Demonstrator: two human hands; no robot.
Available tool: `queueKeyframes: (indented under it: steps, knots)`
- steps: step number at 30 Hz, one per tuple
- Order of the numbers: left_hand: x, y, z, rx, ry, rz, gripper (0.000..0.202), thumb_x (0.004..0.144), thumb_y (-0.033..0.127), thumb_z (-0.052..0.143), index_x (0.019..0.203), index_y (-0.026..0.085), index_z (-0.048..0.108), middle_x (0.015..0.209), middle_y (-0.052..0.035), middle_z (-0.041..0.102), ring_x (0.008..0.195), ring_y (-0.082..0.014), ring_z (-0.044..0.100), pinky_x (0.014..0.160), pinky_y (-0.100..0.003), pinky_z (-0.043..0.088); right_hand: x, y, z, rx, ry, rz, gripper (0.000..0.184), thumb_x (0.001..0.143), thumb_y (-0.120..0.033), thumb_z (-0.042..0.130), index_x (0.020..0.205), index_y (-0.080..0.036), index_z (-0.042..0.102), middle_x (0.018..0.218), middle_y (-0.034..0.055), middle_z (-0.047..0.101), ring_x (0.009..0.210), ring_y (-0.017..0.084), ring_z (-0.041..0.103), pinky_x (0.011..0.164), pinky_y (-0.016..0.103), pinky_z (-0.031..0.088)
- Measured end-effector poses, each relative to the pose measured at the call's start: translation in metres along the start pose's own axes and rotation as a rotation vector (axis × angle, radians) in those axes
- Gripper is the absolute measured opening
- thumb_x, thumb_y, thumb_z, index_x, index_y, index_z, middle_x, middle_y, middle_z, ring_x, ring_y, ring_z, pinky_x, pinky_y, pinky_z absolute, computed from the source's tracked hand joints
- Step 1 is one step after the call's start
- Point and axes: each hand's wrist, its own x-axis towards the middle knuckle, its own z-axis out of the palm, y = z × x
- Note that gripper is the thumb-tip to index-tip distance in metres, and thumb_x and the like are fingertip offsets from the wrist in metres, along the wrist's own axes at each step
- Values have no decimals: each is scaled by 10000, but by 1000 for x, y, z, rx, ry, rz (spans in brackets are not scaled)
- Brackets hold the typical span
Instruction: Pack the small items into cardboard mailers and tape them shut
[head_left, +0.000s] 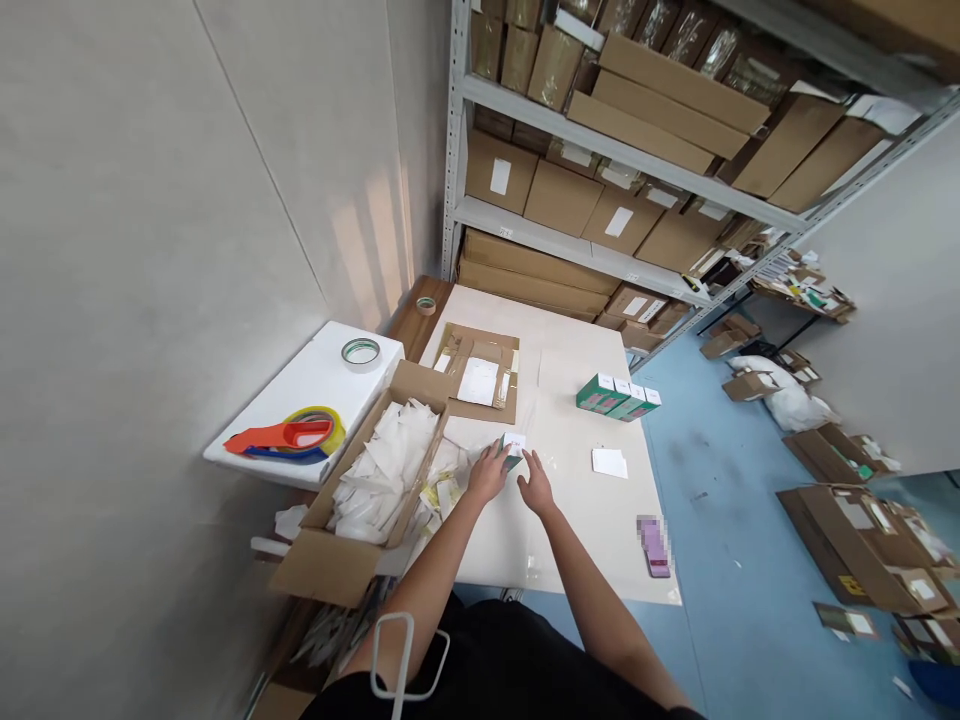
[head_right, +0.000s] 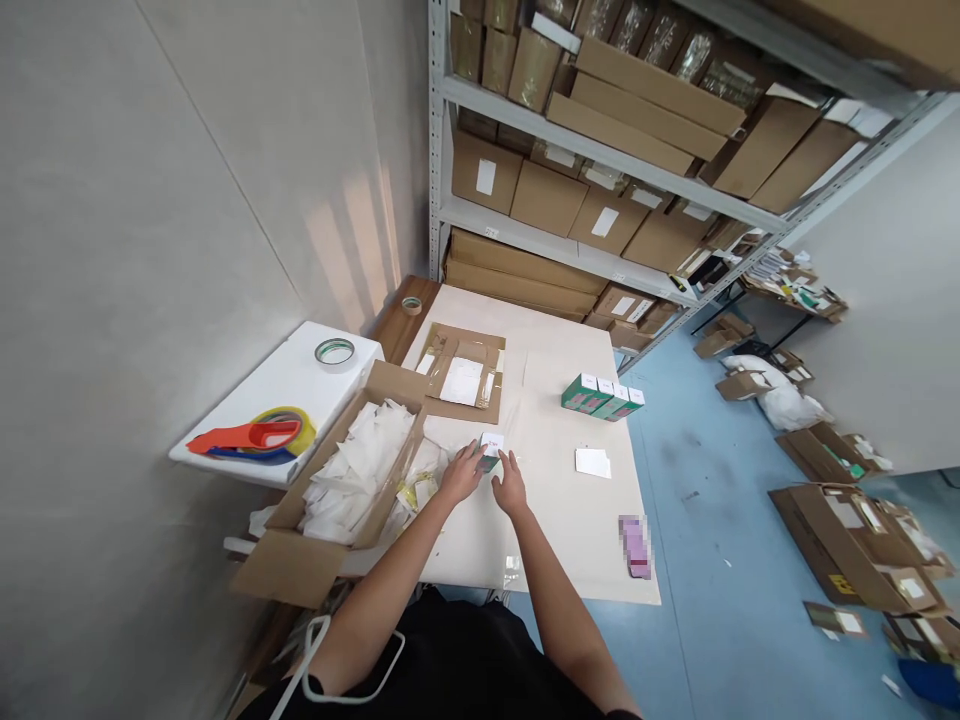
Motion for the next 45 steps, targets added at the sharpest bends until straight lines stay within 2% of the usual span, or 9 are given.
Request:
queueKeyframes:
  steps: [6, 11, 15, 24, 29, 33, 36, 39, 45]
  knots:
    - [-22, -2, -34, -226, 351, 59, 543, 1006, 240, 495, 1549, 254, 500, 1575, -110, 520, 1455, -273, 480, 1187, -471, 440, -28, -34, -3, 73, 214, -251, 601, 932, -226, 512, 1531, -210, 475, 1564, 137, 518, 1486, 269, 444, 1206, 518, 412]
    - [-42, -2, -80, -380, 611, 31, 507, 1045, 337, 483, 1544, 250, 493, 1528, -110, 567, 1435, -252, 510, 1207, -469, 424, -33, -74, 6, 46, 191, -396, 361, 946, -261, 545, 1278, -210, 676, 1477, 150, 590, 1385, 306, 532, 1158, 552, 451]
    - [-62, -13, -117, -436, 733, 11, 489, 1068, 369, 450, 1538, 241, 495, 1515, -112, 583, 1421, -240, 528, 1205, -458, 424, -18, -119, 21, 58, 127, -517, 390, 956, -270, 557, 1326, -209, 662, 1469, 151, 598, 1384, 303, 530, 1164, 550, 443]
    - [-145, -59, -188, -342, 933, -262, 480, 1044, 323, 474, 1511, 233, 531, 1512, -107, 589, 1410, -266, 541, 1163, -464, 476, 17, -265, 104, 114, -157, -787, 535, 945, -301, 597, 1468, -193, 581, 1487, 172, 577, 1407, 297, 507, 1197, 510, 406]
    - [-198, -84, -203, -326, 1068, -380, 449, 1023, 336, 515, 1454, 233, 586, 1452, -121, 632, 1327, -263, 608, 1073, -419, 545, 24, -345, 151, 140, -176, -921, 524, 932, -280, 589, 1442, -160, 583, 1434, 162, 608, 1372, 282, 523, 1191, 458, 404]
    - [-226, -95, -208, -355, 1144, -492, 410, 998, 314, 529, 1380, 216, 643, 1372, -131, 678, 1197, -251, 676, 965, -383, 591, 25, -388, 170, -119, -256, -861, 406, 903, -253, 635, 1278, -102, 661, 1264, 206, 689, 1273, 345, 567, 1156, 516, 389]
    - [-238, -98, -210, -386, 1176, -510, 383, 983, 304, 531, 1325, 204, 674, 1288, -127, 714, 1109, -230, 704, 888, -348, 607, 26, -402, 171, -287, -319, -802, 328, 885, -198, 646, 1196, -95, 677, 1229, 219, 696, 1239, 364, 579, 1135, 530, 369]
    - [-244, -96, -210, -398, 1198, -509, 365, 981, 329, 544, 1291, 205, 692, 1233, -119, 738, 1072, -228, 716, 863, -343, 608, 28, -397, 160, -271, -321, -801, 282, 897, -214, 655, 1167, -135, 674, 1235, 188, 695, 1219, 343, 584, 1101, 494, 389]
    - [-225, -80, -208, -361, 1270, -479, 332, 993, 428, 555, 1134, 199, 749, 1136, -109, 779, 977, -232, 740, 876, -368, 605, 22, -331, 101, -120, -146, -810, 256, 945, -297, 639, 1172, -180, 663, 1224, 159, 679, 1185, 335, 565, 1050, 487, 411]
